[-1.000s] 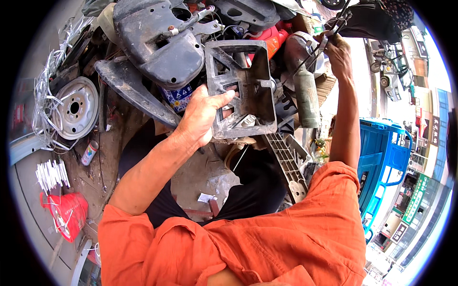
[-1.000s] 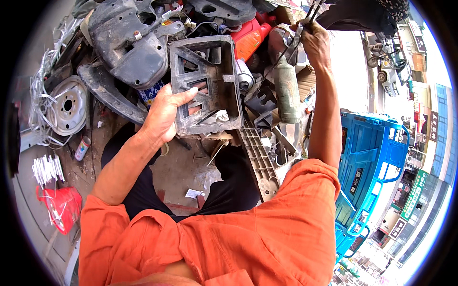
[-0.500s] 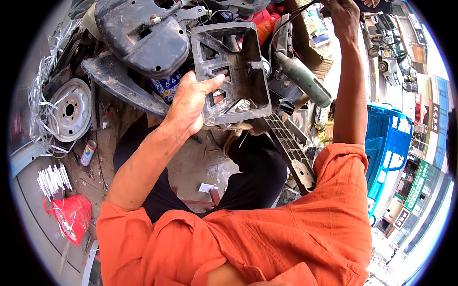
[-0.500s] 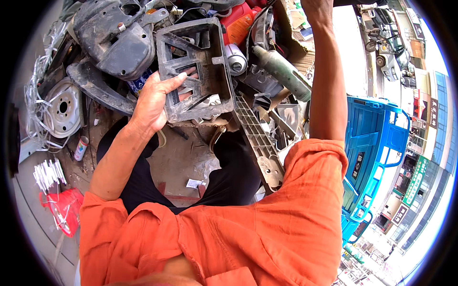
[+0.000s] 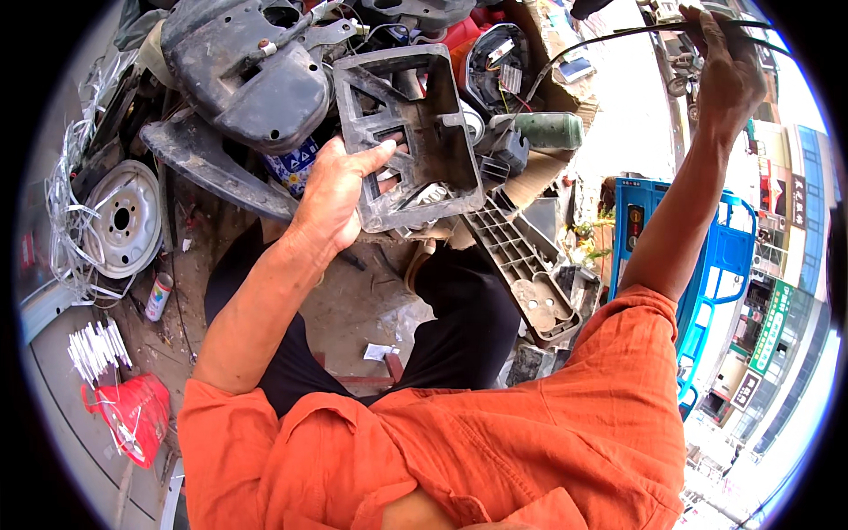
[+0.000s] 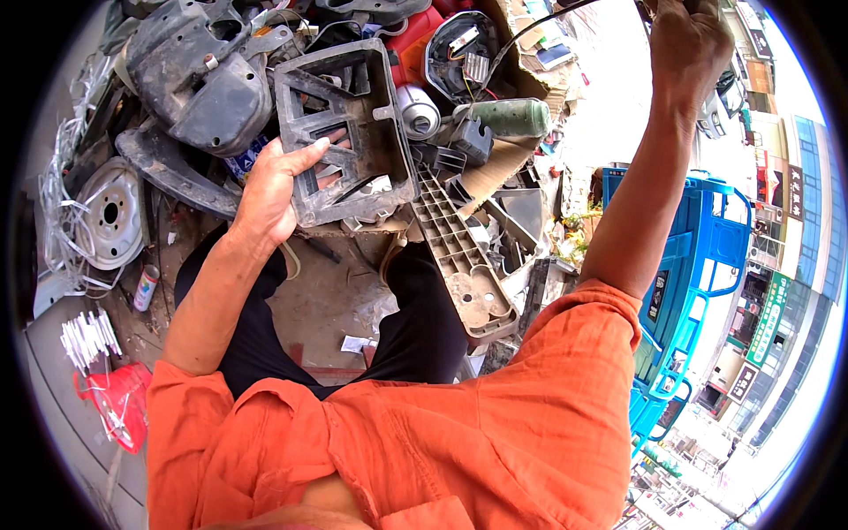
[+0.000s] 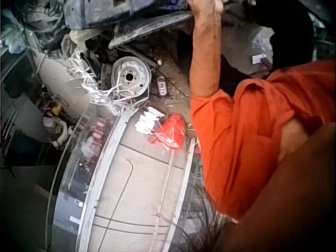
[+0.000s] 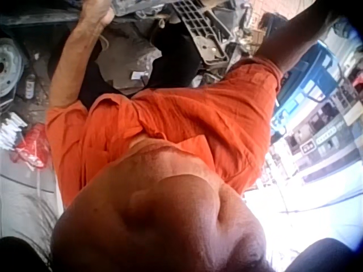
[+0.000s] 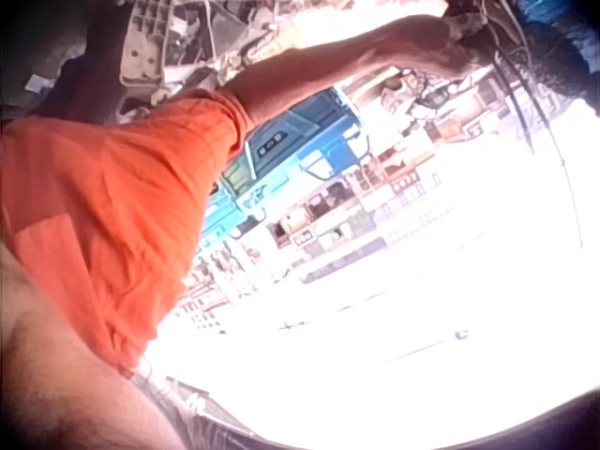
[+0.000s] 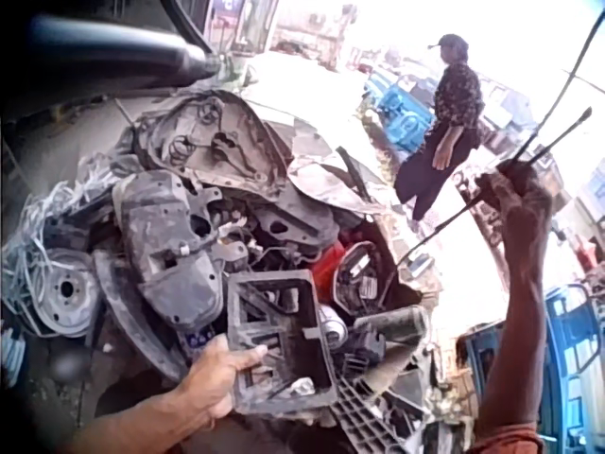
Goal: The person sorts through a cluttered pile of motorcycle components, picking up and examining various plastic covers, a headlight housing, and metal internal parts by hand while sitting on a low stool.
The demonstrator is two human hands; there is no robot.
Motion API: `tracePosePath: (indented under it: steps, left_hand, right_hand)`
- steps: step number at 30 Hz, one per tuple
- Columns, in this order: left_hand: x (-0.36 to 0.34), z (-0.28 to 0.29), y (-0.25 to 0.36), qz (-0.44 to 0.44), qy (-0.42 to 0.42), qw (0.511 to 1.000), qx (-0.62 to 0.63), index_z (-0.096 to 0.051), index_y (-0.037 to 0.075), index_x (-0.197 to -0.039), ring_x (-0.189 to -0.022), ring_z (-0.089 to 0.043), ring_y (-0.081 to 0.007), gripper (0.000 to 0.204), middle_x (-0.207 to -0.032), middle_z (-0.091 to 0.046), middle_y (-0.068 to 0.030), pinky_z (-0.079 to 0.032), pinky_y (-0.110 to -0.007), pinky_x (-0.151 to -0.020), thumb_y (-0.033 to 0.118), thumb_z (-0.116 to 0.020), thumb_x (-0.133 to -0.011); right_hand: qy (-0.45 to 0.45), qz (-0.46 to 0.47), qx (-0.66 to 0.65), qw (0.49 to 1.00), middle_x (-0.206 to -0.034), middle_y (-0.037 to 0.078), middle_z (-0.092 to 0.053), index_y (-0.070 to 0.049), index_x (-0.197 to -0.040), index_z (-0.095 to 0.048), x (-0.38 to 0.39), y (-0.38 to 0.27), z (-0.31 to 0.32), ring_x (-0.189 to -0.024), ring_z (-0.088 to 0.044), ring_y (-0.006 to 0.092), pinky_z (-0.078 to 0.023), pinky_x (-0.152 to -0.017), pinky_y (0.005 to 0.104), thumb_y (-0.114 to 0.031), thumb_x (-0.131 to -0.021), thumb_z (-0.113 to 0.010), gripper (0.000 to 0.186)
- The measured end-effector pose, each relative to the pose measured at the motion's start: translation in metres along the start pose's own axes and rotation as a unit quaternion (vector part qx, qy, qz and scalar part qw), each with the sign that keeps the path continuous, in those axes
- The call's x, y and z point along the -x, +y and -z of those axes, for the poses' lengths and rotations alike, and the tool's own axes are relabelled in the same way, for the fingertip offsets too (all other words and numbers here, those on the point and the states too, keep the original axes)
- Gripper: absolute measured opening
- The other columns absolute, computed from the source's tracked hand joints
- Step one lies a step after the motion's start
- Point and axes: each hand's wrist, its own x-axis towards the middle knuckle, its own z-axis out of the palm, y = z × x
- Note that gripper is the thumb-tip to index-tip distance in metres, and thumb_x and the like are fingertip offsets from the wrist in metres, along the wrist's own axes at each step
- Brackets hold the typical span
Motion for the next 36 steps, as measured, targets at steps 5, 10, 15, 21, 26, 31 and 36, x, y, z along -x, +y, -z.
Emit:
tracePosePath:
  steps: [5, 10, 15, 21, 26, 31, 36]
  left_hand:
    - [0.001, -0.001, 0.002, 0.001, -0.001, 1.000, 0.002, -0.052, -0.001, -0.113, -0.093, -0.063, -0.0196, 0.026, -0.107, -0.063, -0.0123, -0.053, -0.036, -0.082, 0.003, -0.053, -0.088]
    - [0.004, -0.003, 0.003, -0.008, 0.002, 1.000, -0.003, -0.052, -0.001, -0.114, -0.092, -0.063, -0.0193, 0.026, -0.107, -0.063, -0.0130, -0.054, -0.035, -0.080, 0.002, -0.053, -0.088]
    - [0.004, -0.006, 0.004, 0.002, 0.002, 1.000, -0.004, -0.050, -0.002, -0.114, -0.092, -0.063, -0.0198, 0.027, -0.106, -0.063, -0.0131, -0.054, -0.036, -0.080, 0.002, -0.053, -0.087]
    - [0.001, -0.004, 0.000, -0.003, -0.004, 1.000, -0.001, -0.050, -0.002, -0.113, -0.093, -0.063, -0.0204, 0.027, -0.107, -0.063, -0.0133, -0.053, -0.035, -0.080, 0.003, -0.053, -0.087]
    - [0.001, -0.004, 0.002, 0.006, -0.011, 1.000, -0.009, -0.051, -0.002, -0.113, -0.093, -0.062, -0.0201, 0.027, -0.107, -0.063, -0.0132, -0.053, -0.036, -0.081, 0.003, -0.053, -0.087]
    - [0.004, -0.007, 0.005, 0.011, -0.010, 1.000, -0.019, -0.053, -0.002, -0.113, -0.093, -0.062, -0.0193, 0.027, -0.107, -0.063, -0.0128, -0.051, -0.035, -0.082, 0.005, -0.055, -0.087]
    - [0.002, -0.005, 0.003, 0.010, -0.014, 1.000, -0.002, -0.054, -0.002, -0.114, -0.094, -0.062, -0.0190, 0.028, -0.107, -0.063, -0.0128, -0.051, -0.034, -0.082, 0.006, -0.055, -0.087]
  right_hand:
    - [0.048, 0.062, 0.000, 0.997, -0.084, 0.012, -0.066, 0.003, -0.095, -0.060, -0.008, 0.011, 0.005, -0.079, -0.067, 0.0197, -0.055, -0.073, 0.0289, -0.004, -0.089, -0.054, 0.011]
    - [0.036, -0.065, -0.083, 0.994, -0.085, 0.013, -0.065, 0.005, -0.099, -0.058, 0.001, 0.042, -0.009, -0.078, -0.067, 0.0231, -0.055, -0.075, 0.0323, -0.016, -0.091, -0.056, 0.022]
    - [-0.227, -0.237, -0.038, 0.944, -0.101, 0.017, -0.065, 0.004, -0.114, -0.056, 0.053, 0.121, 0.002, -0.093, -0.065, 0.0227, -0.055, -0.083, 0.0303, -0.018, -0.090, -0.059, 0.033]
    - [-0.069, -0.267, 0.021, 0.961, -0.082, 0.007, -0.068, 0.001, -0.094, -0.068, 0.085, 0.222, 0.018, -0.076, -0.064, 0.0117, -0.051, -0.068, 0.0231, -0.013, -0.084, -0.067, 0.017]
    - [-0.078, -0.317, 0.055, 0.944, -0.080, 0.003, -0.064, 0.001, -0.097, -0.067, 0.120, 0.272, 0.024, -0.065, -0.056, 0.0087, -0.045, -0.059, 0.0191, -0.008, -0.080, -0.070, 0.020]
    - [-0.132, -0.377, 0.105, 0.911, -0.080, 0.002, -0.063, -0.001, -0.094, -0.068, 0.115, 0.276, 0.023, -0.061, -0.050, 0.0088, -0.043, -0.056, 0.0232, -0.015, -0.077, -0.074, 0.022]
    - [-0.141, -0.428, 0.082, 0.889, -0.083, 0.009, -0.065, 0.002, -0.093, -0.066, 0.093, 0.234, 0.033, -0.074, -0.061, 0.0170, -0.051, -0.062, 0.0253, -0.015, -0.079, -0.071, 0.022]
